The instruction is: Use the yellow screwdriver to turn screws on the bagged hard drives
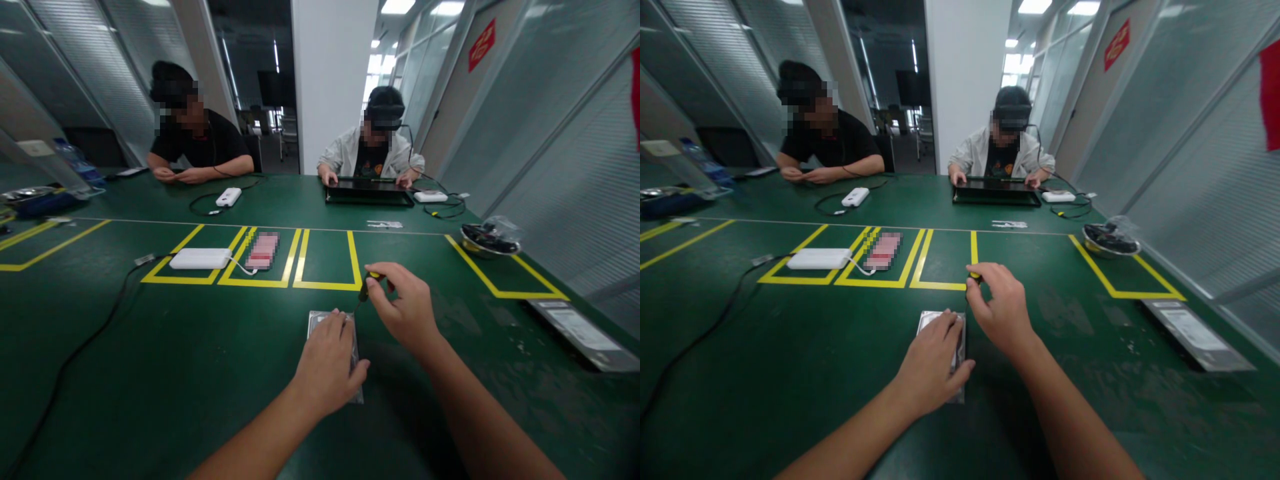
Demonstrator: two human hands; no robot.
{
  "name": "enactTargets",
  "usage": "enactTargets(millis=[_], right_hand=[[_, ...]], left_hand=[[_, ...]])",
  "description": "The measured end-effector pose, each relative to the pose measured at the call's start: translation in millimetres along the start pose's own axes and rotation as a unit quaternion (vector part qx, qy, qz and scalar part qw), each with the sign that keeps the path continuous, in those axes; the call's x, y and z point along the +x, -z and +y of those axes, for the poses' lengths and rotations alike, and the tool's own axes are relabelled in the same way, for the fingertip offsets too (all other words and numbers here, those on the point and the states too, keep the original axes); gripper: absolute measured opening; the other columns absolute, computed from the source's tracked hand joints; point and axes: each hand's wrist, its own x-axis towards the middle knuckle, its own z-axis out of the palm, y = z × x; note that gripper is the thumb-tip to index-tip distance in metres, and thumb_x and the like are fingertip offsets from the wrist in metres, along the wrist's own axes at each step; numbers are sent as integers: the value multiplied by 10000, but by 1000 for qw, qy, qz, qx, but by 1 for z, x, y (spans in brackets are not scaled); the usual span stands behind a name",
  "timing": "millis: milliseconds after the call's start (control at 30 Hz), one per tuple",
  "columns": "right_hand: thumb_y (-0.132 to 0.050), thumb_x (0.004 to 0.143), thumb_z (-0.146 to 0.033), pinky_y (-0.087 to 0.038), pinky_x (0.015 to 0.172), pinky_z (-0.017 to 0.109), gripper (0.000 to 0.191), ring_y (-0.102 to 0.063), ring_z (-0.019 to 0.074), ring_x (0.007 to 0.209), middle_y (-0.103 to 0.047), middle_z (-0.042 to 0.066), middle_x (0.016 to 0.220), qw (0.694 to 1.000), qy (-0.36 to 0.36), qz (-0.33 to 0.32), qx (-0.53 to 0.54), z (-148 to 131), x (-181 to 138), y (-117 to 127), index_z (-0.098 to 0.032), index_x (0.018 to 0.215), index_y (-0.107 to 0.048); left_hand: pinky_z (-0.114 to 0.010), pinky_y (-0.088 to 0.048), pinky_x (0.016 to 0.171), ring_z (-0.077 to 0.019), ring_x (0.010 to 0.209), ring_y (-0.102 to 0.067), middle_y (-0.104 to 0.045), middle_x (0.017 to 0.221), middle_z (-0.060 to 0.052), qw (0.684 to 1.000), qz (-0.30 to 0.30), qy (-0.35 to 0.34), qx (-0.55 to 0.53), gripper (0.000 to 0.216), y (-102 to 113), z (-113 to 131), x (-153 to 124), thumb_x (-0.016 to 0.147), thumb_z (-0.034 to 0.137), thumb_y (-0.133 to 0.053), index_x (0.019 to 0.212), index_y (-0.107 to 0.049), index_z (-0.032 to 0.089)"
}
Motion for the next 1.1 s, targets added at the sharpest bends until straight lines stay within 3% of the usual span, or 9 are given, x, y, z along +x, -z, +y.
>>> enactTargets(millis=[200,533,767,967,1100], right_hand=[[-620,890,-254,-528,725,325,136,-607,173,818,-631,56,897,1000,-15,22,-1,3,0,0,-197,991,-693],[-488,917,-167,-513,973,400,288,-636,199,1096,-681,57,1175,998,21,-34,49,4,2,4,-222,1135,-668],[-601,899,-242,-551,800,348,154,-640,186,889,-669,61,971,1000,4,-14,21,7,1,3,-210,1030,-674],[-521,932,-178,-522,927,381,213,-638,194,1044,-683,65,1116,999,22,-14,42,7,2,3,-214,1084,-665],[-629,889,-232,-547,777,338,138,-634,176,856,-664,54,941,1000,6,1,25,7,2,1,-200,1013,-680]], left_hand=[[-509,-337,1137,-360,1356,-397,-455,1433,-187,1000,-3,0,1,664,0,0,0,837,442,-626,1382,-437,113],[-514,-337,1138,-362,1363,-392,-454,1436,-190,1000,5,-7,0,663,-2,-1,-1,844,435,-620,1391,-422,117],[-507,-332,1143,-361,1366,-387,-447,1443,-194,1000,0,-6,3,667,-2,-1,-1,848,434,-616,1395,-422,107],[-503,-326,1148,-361,1372,-378,-442,1448,-200,1000,-13,-3,9,668,1,0,0,860,443,-595,1403,-425,91],[-505,-329,1146,-358,1367,-385,-450,1443,-198,1000,-12,-2,6,678,2,1,0,853,440,-604,1406,-417,95]])
